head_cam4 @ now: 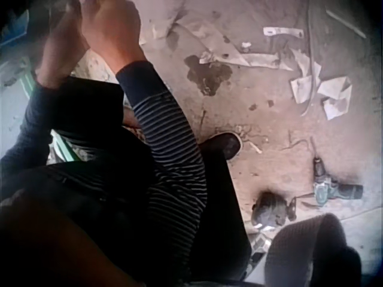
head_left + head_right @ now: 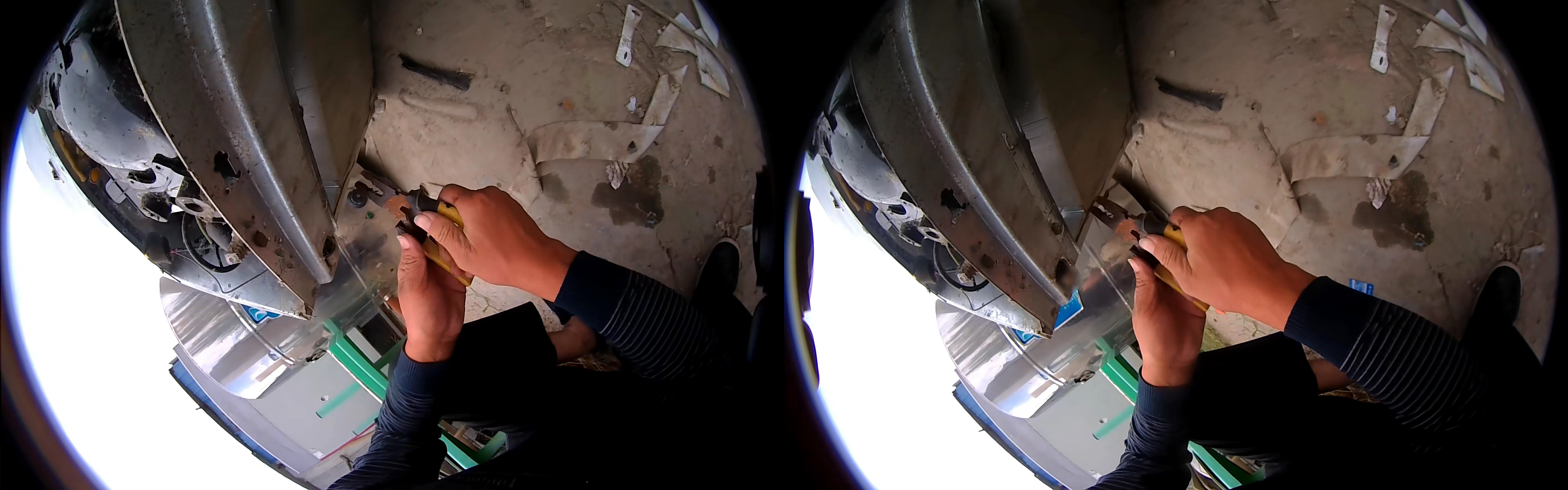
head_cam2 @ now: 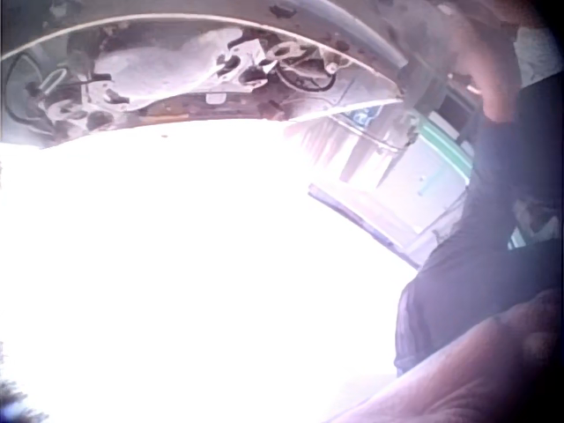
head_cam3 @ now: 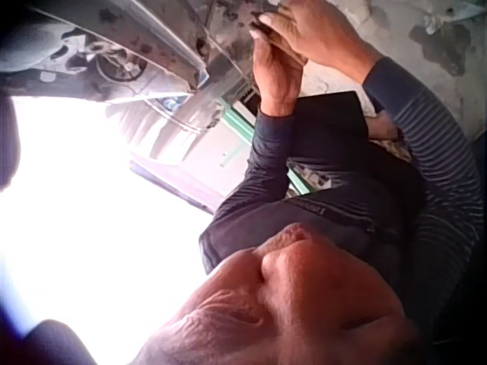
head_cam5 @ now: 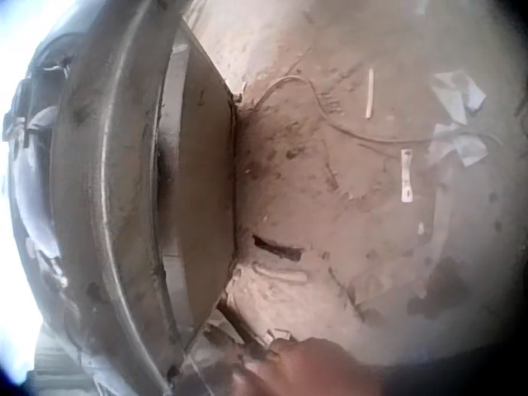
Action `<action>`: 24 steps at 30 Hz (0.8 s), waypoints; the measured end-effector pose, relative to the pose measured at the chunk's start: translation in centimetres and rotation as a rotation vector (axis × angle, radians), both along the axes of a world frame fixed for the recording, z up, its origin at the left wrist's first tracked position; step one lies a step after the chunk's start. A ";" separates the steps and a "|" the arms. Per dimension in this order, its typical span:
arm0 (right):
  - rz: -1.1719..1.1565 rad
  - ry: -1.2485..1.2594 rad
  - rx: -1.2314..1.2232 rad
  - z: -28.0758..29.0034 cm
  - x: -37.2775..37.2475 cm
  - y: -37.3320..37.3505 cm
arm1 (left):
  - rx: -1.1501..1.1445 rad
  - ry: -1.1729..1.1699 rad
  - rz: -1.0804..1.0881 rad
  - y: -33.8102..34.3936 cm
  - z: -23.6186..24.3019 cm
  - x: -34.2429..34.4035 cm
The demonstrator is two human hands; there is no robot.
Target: The person removes a compressor from a refrigerator, disconnects the power cord, and reinstalls the compressor into the appliance's back compartment. They use pliers and a screwdriver to manipulate the components and secure the unit.
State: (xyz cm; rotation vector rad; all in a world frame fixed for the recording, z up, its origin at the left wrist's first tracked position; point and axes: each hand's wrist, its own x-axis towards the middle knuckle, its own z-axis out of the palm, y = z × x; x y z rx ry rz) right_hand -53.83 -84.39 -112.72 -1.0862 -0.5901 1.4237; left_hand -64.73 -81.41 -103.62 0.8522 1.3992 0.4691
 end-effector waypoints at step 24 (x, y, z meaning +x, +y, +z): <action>-0.124 -0.392 0.258 1.2 2.6 2.7 | 0.177 -0.115 -0.063 1.3 0.6 0.4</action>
